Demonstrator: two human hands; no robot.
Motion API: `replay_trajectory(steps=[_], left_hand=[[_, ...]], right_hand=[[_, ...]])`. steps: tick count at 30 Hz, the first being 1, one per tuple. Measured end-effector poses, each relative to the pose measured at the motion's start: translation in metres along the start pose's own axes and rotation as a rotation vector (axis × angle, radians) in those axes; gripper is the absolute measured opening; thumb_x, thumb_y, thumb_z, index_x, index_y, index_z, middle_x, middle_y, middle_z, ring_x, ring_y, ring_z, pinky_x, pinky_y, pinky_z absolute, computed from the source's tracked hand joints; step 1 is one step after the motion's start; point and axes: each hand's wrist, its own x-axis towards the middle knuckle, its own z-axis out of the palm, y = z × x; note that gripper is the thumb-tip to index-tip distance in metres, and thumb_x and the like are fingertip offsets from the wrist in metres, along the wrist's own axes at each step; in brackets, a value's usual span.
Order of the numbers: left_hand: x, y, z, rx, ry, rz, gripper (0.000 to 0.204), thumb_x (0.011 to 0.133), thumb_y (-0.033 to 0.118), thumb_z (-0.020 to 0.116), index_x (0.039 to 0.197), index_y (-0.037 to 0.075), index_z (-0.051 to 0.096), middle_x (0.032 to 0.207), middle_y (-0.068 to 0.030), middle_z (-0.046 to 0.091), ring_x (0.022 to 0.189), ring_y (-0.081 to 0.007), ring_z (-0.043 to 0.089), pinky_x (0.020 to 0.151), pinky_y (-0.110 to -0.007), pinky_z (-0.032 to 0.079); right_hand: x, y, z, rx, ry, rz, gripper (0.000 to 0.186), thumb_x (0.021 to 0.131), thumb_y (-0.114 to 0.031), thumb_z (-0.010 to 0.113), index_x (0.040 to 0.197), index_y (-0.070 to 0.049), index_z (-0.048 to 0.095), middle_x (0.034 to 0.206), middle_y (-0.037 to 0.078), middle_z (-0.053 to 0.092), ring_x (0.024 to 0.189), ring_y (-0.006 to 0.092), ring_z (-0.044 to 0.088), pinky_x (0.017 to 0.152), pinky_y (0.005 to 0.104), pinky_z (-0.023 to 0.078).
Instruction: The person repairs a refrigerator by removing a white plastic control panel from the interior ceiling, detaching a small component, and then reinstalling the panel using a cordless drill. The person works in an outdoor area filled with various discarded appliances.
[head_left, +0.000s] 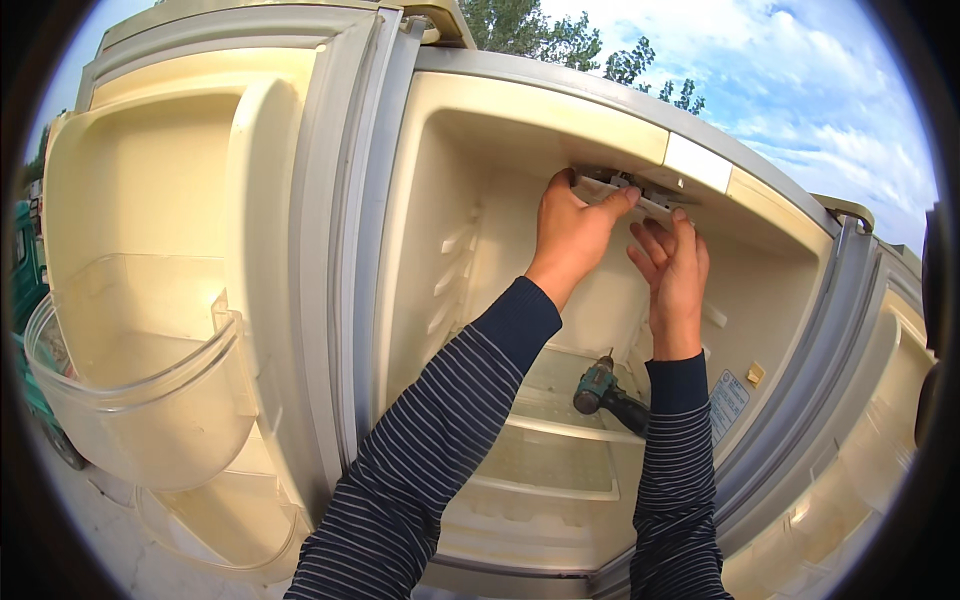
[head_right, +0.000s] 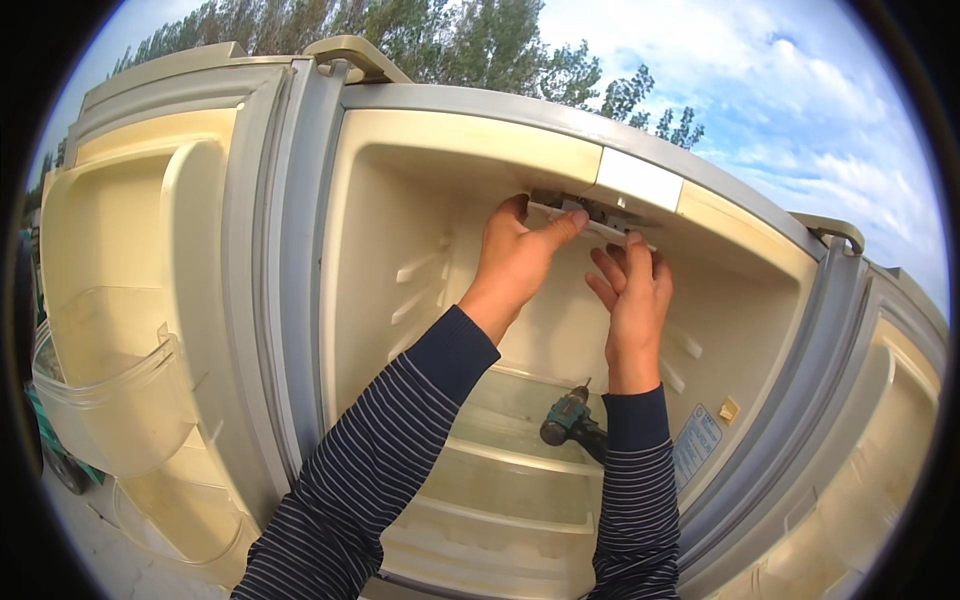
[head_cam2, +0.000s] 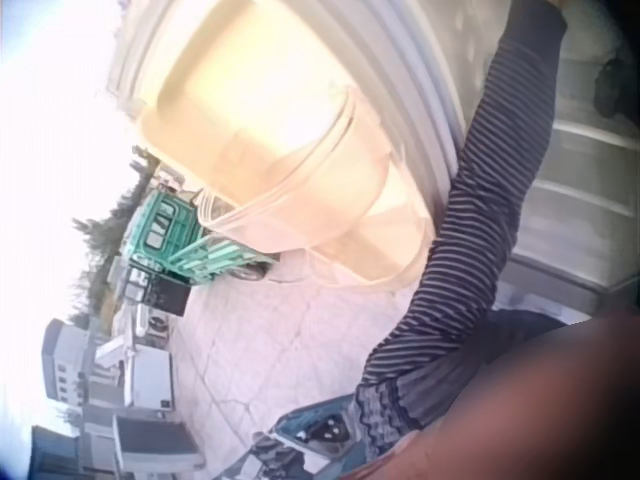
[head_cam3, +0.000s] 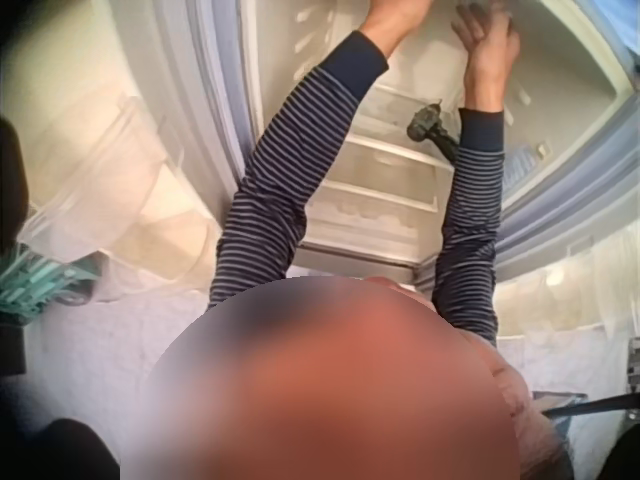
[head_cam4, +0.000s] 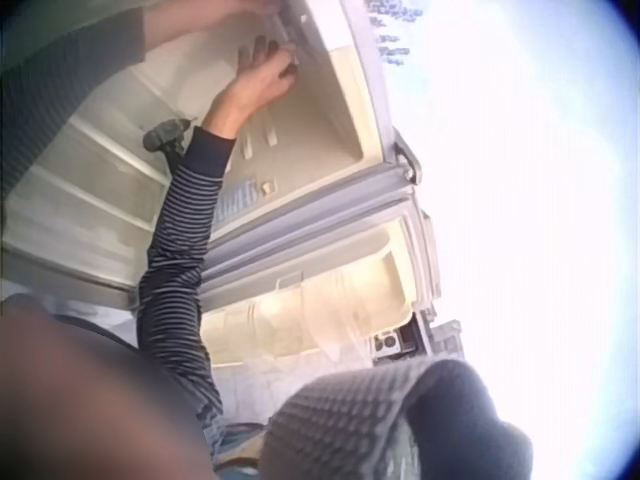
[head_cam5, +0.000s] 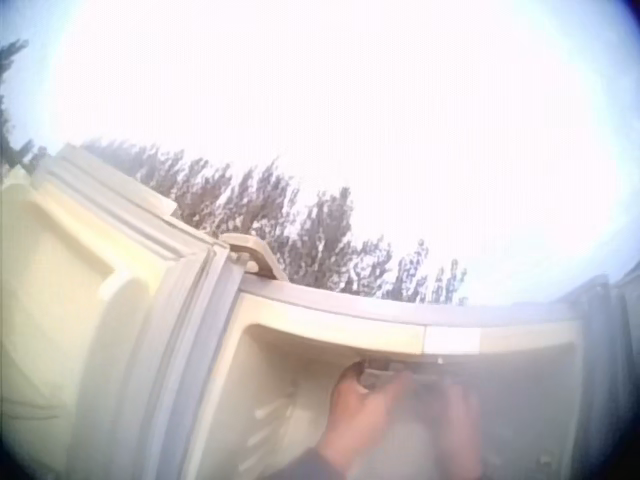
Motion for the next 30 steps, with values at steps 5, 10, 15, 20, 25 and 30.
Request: replay_trajectory(steps=[5, 10, 15, 20, 25, 30], left_hand=[[0.0, 0.002, 0.005, -0.036, -0.012, 0.097, 0.063, 0.084, 0.021, 0.081, 0.132, -0.01, 0.054, 0.125, -0.0187, 0.064, 0.115, -0.0258, 0.062, 0.1, -0.035, 0.046], [0.001, -0.001, 0.004, -0.053, -0.003, 0.066, 0.059, 0.082, 0.017, 0.082, 0.128, -0.009, 0.055, 0.123, -0.0199, 0.065, 0.114, -0.0282, 0.063, 0.099, -0.036, 0.048], [0.005, -0.001, 0.005, -0.031, 0.026, 0.05, 0.054, 0.083, 0.017, 0.082, 0.124, -0.009, 0.058, 0.119, -0.0193, 0.068, 0.109, -0.0279, 0.065, 0.095, -0.036, 0.05], [0.004, 0.001, 0.007, 0.065, 0.05, 0.049, 0.051, 0.085, 0.02, 0.081, 0.122, -0.009, 0.061, 0.116, -0.0169, 0.068, 0.106, -0.0236, 0.064, 0.093, -0.034, 0.049], [0.01, -0.007, 0.009, -0.089, 0.074, 0.085, 0.066, 0.078, 0.015, 0.087, 0.125, -0.013, 0.05, 0.12, -0.0218, 0.066, 0.109, -0.027, 0.065, 0.094, -0.035, 0.051], [0.015, -0.006, 0.008, -0.082, 0.084, 0.08, 0.067, 0.076, 0.012, 0.089, 0.123, -0.012, 0.048, 0.122, -0.0213, 0.064, 0.108, -0.0245, 0.063, 0.095, -0.032, 0.05]], right_hand=[[-0.006, -0.001, 0.003, 0.023, 0.035, 0.012, 0.06, 0.099, -0.045, 0.064, 0.131, 0.003, 0.048, 0.125, 0.02, 0.06, 0.11, 0.0301, 0.069, 0.082, 0.0373, 0.059], [-0.009, -0.006, 0.001, -0.041, 0.049, 0.027, 0.063, 0.098, -0.047, 0.065, 0.132, 0.003, 0.048, 0.125, 0.02, 0.061, 0.108, 0.0284, 0.069, 0.078, 0.0356, 0.059], [-0.006, -0.013, 0.007, -0.046, 0.047, 0.0, 0.066, 0.097, -0.047, 0.068, 0.133, 0.005, 0.048, 0.124, 0.02, 0.062, 0.103, 0.0273, 0.071, 0.073, 0.0341, 0.058], [-0.001, -0.012, 0.006, -0.041, 0.063, 0.02, 0.068, 0.097, -0.045, 0.069, 0.136, 0.006, 0.047, 0.124, 0.02, 0.062, 0.102, 0.0268, 0.071, 0.071, 0.0336, 0.058], [-0.014, -0.009, -0.009, -0.066, 0.047, 0.029, 0.065, 0.097, -0.043, 0.069, 0.138, 0.004, 0.05, 0.122, 0.021, 0.065, 0.103, 0.0272, 0.071, 0.074, 0.0344, 0.058], [-0.072, 0.042, -0.07, -0.93, 0.025, -0.23, 0.051, 0.091, -0.032, 0.075, 0.125, 0.004, 0.064, 0.12, 0.025, 0.07, 0.104, 0.0381, 0.071, 0.084, 0.0445, 0.057]])
